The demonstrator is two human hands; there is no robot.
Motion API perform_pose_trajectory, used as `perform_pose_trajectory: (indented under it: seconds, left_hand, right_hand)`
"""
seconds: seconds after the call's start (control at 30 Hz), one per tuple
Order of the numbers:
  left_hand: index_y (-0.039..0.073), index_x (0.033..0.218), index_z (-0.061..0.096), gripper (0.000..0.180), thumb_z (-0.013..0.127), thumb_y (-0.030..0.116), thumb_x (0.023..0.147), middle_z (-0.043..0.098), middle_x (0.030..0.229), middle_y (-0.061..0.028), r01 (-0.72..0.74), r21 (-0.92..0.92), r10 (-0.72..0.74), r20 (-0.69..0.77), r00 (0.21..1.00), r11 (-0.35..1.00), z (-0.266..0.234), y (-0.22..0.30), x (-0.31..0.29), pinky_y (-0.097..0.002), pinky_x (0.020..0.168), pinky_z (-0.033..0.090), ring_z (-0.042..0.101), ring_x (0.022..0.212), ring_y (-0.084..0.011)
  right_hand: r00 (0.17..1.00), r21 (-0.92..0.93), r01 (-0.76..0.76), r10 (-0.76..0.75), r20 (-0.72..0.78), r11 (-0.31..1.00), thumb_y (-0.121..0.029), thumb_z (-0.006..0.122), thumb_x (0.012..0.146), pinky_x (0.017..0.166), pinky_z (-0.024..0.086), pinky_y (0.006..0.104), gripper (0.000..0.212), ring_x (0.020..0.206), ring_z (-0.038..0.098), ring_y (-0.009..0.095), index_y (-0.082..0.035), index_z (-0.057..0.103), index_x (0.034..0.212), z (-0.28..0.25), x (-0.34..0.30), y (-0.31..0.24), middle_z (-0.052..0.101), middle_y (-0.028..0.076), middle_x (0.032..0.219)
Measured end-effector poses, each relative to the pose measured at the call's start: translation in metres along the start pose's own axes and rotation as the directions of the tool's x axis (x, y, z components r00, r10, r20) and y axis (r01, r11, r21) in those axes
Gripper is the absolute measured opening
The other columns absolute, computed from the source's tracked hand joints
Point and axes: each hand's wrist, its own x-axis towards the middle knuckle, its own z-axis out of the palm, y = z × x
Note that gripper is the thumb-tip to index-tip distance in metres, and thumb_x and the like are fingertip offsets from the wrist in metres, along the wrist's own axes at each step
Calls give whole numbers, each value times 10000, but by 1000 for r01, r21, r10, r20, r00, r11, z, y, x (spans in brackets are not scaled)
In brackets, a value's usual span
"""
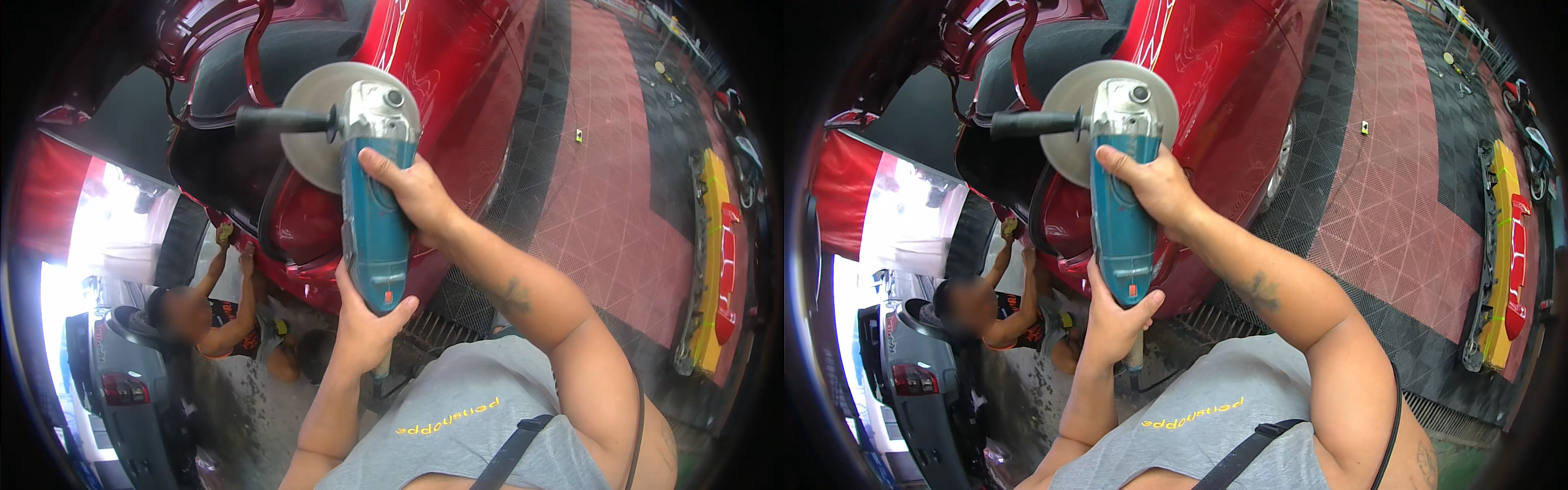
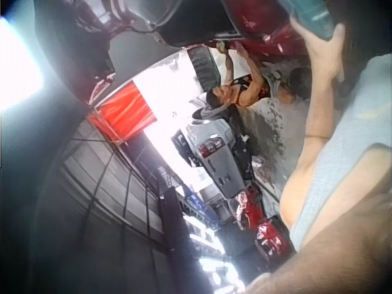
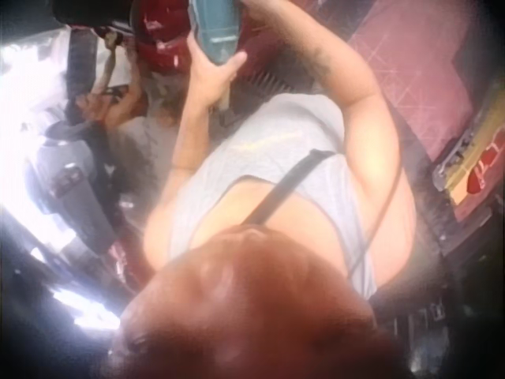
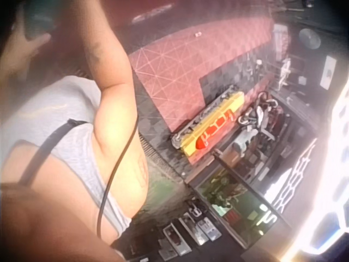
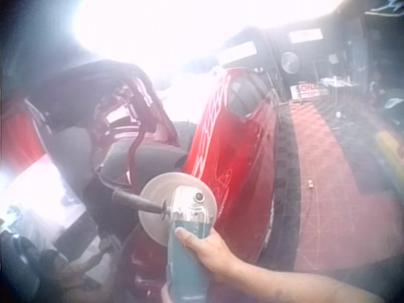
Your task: The person uses a teal electric polisher with a white pad to buff the rear quarter panel and trunk area of a red car. The camera wearer moves the polisher in overlapping passes across the paint surface while another person wipes nearby areas with a cloth.
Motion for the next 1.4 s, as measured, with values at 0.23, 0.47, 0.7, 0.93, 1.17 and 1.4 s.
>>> perform_pose_trajectory:
  seconds: [0.23, 0.47, 0.7, 0.93, 1.17, 1.4]
  left_hand:
    - [21, 1668, 118, 1141, 914, 198, 869, 502, 1511, -237, 196, -7, -196, 32, 980, 981, -31, -27, -74, -467, 1140, 471, 564, 1351, -300]
    - [31, 1667, 124, 1136, 917, 188, 869, 545, 1458, -228, 219, -46, -218, 12, 976, 975, -45, -48, -105, -453, 1102, 497, 598, 1293, -299]
    - [42, 1666, 146, 1150, 933, 187, 840, 556, 1440, -217, 194, 30, -193, -19, 981, 981, -80, -83, -143, -453, 1081, 505, 606, 1270, -304]
    - [50, 1669, 130, 1169, 930, 170, 826, 500, 1491, -231, 203, 136, -194, -72, 978, 970, -102, -96, -184, -472, 1129, 461, 556, 1351, -319]
    - [47, 1671, 119, 1168, 914, 131, 819, 505, 1492, -234, 140, 119, -136, -46, 990, 983, -74, -100, -161, -472, 1122, 475, 580, 1338, -321]
    - [37, 1672, 108, 1150, 905, 158, 851, 503, 1515, -257, 119, 173, -125, 19, 992, 978, -24, -32, -87, -468, 1121, 489, 592, 1348, -330]
  right_hand:
    - [994, 19, 76, -77, 78, 997, -438, 819, 1004, 856, 643, 391, 581, 961, 750, 200, -15, 603, 1338, 30, -55, 63, 731, 117, 1071]
    - [996, 67, -9, 3, 86, 998, -346, 884, 966, 885, 628, 370, 586, 974, 737, 174, -45, 588, 1374, 56, -73, 82, 730, 84, 1135]
    - [999, 11, 44, -44, 22, 999, -375, 930, 910, 1005, 596, 398, 799, 1164, 694, 211, -29, 498, 1485, 89, -96, 132, 690, 132, 1298]
    - [999, -107, 25, -20, 48, 994, -423, 965, 855, 1134, 522, 417, 997, 1314, 621, 251, 30, 402, 1543, 116, -118, 171, 618, 180, 1421]
    - [999, -109, 31, -28, 30, 994, -350, 911, 925, 1109, 528, 415, 845, 1290, 616, 216, -24, 441, 1548, 85, -117, 144, 624, 120, 1393]
    - [998, 59, -10, 6, 66, 998, -320, 901, 939, 999, 595, 393, 684, 1123, 695, 188, -27, 548, 1445, 18, -69, 79, 699, 99, 1252]
